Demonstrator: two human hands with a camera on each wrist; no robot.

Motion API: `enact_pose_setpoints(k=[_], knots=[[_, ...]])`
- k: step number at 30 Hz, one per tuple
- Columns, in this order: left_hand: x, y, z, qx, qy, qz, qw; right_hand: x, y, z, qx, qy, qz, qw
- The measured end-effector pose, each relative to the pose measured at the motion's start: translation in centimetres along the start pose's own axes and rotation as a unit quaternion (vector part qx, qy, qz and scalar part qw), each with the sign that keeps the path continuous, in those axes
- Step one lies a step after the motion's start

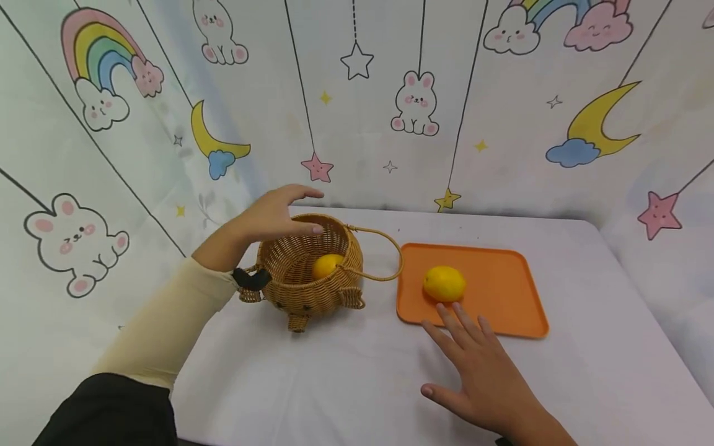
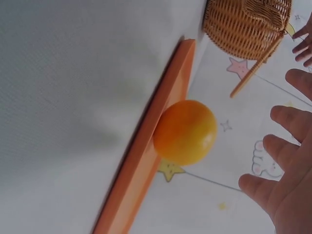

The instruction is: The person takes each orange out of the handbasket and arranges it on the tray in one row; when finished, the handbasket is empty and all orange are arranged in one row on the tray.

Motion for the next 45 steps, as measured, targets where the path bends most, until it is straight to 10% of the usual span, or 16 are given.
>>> enact_pose_setpoints(k=[6, 14, 25, 34, 45], knots=[[3.6, 0.7, 0.9, -0.142, 0.007, -0.036, 0.9891, -0.7, -0.4, 0.0, -0.002, -0.001, -0.005, 1.0], [3.9, 5.5, -4.4, -0.238, 0.134, -0.014, 0.9618, -1.2, -0.3, 0.5, 0.013, -0.018, 0.005, 1.0], [4.5, 7.9, -8.8, -0.084, 0.283, 0.003, 0.9555, -1.1, -0.4, 0.6, 0.021, -0.022, 0.032, 0.999], [4.5, 8.4, -11.3, 0.013, 0.411, 0.056, 0.9097, -1.1, -0.1, 1.1, 0.029, -0.017, 0.048, 0.998], [4.6, 7.9, -11.6, 0.064, 0.404, 0.028, 0.9119, -1.5, -0.1, 1.2, 0.013, 0.004, 0.021, 1.0]])
Point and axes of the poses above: each hand's wrist, its own x-axis towards the middle knuckle, its own z-axis out of the back of the hand, y = z × x, the point moved 4 cm from there along x, towards the middle knuckle, and after that the axes turned 11 degrees about -y, right-handed, at the moved point
